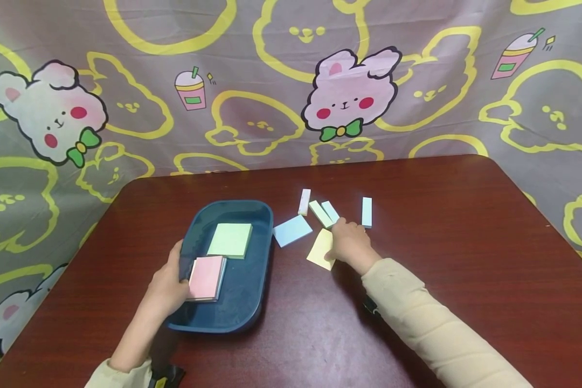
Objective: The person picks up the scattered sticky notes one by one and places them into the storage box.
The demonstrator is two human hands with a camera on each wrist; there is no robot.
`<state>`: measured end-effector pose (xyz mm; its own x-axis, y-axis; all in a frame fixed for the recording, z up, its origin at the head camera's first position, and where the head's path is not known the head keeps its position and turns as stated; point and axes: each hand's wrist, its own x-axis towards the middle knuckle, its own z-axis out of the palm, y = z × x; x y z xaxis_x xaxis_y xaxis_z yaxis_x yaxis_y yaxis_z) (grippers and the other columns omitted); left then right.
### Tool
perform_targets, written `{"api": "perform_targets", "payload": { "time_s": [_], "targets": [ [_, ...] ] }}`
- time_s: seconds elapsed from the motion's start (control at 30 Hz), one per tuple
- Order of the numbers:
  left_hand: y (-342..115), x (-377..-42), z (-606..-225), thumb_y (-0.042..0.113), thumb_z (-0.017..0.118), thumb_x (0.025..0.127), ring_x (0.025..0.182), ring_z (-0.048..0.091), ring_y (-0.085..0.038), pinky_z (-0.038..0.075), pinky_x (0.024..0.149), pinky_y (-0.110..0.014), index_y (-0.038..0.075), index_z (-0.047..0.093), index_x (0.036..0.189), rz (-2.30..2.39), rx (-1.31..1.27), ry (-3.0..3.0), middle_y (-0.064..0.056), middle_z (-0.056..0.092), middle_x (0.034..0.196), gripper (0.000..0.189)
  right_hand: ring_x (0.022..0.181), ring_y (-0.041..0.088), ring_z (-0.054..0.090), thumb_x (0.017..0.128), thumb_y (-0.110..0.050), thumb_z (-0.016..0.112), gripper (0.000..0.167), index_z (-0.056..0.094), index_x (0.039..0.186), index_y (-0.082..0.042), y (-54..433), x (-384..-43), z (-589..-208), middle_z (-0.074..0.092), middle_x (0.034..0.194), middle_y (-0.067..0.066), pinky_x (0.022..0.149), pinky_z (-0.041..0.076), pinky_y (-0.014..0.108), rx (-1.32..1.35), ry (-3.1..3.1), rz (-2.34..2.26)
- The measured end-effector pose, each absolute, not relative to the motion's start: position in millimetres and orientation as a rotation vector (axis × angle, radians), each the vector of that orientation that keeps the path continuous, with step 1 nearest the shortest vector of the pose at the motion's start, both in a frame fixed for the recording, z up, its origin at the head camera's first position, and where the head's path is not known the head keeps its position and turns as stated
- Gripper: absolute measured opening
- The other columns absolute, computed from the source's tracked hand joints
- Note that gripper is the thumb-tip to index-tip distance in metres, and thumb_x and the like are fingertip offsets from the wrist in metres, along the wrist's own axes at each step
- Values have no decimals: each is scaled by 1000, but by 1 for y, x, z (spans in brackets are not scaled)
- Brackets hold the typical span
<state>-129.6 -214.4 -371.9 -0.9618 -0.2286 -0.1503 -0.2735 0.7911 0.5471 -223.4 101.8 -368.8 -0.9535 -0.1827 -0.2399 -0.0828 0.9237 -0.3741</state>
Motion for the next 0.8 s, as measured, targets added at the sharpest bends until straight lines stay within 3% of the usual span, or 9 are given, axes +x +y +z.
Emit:
{"api": "perform_targets", "payload": {
  "time_s": [0.43, 0.8],
  "targets": [
    [-214, -130, -372, -9, 55, 79, 103, 55, -46, 50, 72, -49, 3, 13, 151, 900, -414, 2902, -35, 43, 136, 84, 59, 17, 43, 69, -13, 81, 30, 54, 76, 0, 105, -225, -370, 45, 65, 3, 54, 35, 27, -265, 2762, -660],
    [-214, -130, -372, -9, 55, 79, 104, 55, -48, 51, 72, -50, 3, 13, 151, 909, -423, 2901, -36, 43, 136, 84, 64, 19, 46, 68, -13, 79, 32, 55, 81, 3, 106, -228, -373, 51, 69, 6, 60, 39, 29, -326, 2768, -623]
  ]
}}
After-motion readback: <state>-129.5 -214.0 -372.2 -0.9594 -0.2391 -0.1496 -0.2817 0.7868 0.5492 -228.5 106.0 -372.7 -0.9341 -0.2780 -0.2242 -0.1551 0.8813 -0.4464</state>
